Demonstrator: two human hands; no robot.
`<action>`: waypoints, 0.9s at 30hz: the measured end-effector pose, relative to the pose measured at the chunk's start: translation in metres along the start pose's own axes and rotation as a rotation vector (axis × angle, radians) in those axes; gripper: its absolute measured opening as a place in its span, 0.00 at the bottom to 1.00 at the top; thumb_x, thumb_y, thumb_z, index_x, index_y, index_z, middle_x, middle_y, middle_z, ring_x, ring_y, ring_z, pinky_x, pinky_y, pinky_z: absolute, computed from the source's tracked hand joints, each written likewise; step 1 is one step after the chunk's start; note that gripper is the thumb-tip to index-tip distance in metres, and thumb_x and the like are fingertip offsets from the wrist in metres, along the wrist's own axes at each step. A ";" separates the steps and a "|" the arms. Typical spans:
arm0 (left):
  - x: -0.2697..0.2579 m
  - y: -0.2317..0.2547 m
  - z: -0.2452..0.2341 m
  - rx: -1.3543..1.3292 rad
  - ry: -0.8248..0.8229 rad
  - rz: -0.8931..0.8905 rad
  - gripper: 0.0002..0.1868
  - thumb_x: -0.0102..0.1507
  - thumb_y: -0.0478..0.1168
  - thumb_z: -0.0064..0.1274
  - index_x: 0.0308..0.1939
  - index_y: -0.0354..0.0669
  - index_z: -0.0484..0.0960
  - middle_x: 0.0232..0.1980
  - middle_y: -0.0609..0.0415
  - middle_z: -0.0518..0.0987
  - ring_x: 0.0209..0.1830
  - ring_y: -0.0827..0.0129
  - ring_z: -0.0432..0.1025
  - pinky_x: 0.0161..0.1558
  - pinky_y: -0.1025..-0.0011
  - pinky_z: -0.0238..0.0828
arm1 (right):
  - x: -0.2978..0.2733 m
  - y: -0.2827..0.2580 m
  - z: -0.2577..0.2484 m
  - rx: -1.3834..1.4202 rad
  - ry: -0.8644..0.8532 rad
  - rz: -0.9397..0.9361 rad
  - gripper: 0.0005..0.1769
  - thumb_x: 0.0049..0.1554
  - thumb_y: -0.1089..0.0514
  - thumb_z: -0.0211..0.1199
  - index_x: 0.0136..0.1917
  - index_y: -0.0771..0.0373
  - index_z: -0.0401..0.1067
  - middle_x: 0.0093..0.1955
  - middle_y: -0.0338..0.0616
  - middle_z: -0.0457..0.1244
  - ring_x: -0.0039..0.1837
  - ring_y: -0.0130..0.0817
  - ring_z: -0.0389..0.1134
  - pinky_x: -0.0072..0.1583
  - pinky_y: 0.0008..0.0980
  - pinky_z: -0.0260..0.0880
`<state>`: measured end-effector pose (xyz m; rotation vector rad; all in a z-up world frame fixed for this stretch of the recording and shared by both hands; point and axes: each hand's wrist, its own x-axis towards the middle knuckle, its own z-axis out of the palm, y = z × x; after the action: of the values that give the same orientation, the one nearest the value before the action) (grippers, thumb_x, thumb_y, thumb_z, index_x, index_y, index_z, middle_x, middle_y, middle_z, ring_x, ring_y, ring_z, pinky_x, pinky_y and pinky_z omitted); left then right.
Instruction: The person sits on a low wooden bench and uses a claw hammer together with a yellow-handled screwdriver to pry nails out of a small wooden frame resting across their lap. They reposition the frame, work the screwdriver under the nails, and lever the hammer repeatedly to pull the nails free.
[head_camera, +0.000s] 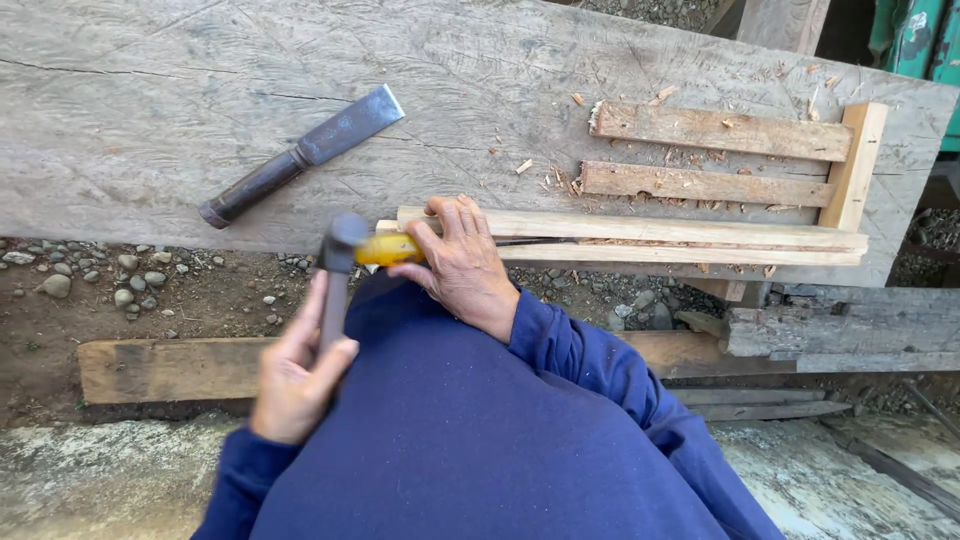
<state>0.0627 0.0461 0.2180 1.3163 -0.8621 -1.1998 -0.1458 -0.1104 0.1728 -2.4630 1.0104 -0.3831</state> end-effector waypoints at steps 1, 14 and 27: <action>-0.004 -0.011 0.003 0.225 -0.165 0.143 0.43 0.69 0.23 0.48 0.85 0.50 0.50 0.68 0.35 0.69 0.57 0.67 0.69 0.54 0.70 0.69 | -0.001 0.002 0.001 -0.016 -0.011 -0.008 0.30 0.54 0.36 0.70 0.59 0.59 0.72 0.62 0.54 0.56 0.68 0.51 0.57 0.76 0.59 0.51; -0.009 0.011 0.013 -0.013 0.207 -0.370 0.43 0.65 0.31 0.44 0.84 0.55 0.52 0.22 0.56 0.71 0.15 0.77 0.64 0.15 0.76 0.63 | -0.001 0.004 -0.006 -0.041 -0.058 -0.039 0.31 0.54 0.34 0.68 0.58 0.59 0.72 0.63 0.55 0.57 0.68 0.51 0.58 0.75 0.60 0.50; -0.018 0.003 0.026 -0.187 0.167 -0.341 0.45 0.65 0.28 0.46 0.86 0.50 0.48 0.31 0.53 0.73 0.18 0.75 0.65 0.18 0.75 0.64 | -0.003 0.013 -0.003 -0.046 -0.065 -0.072 0.29 0.55 0.34 0.66 0.58 0.57 0.71 0.60 0.51 0.58 0.67 0.49 0.59 0.75 0.61 0.48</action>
<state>0.0343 0.0567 0.2269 1.4216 -0.4037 -1.3739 -0.1567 -0.1177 0.1691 -2.5411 0.9150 -0.3038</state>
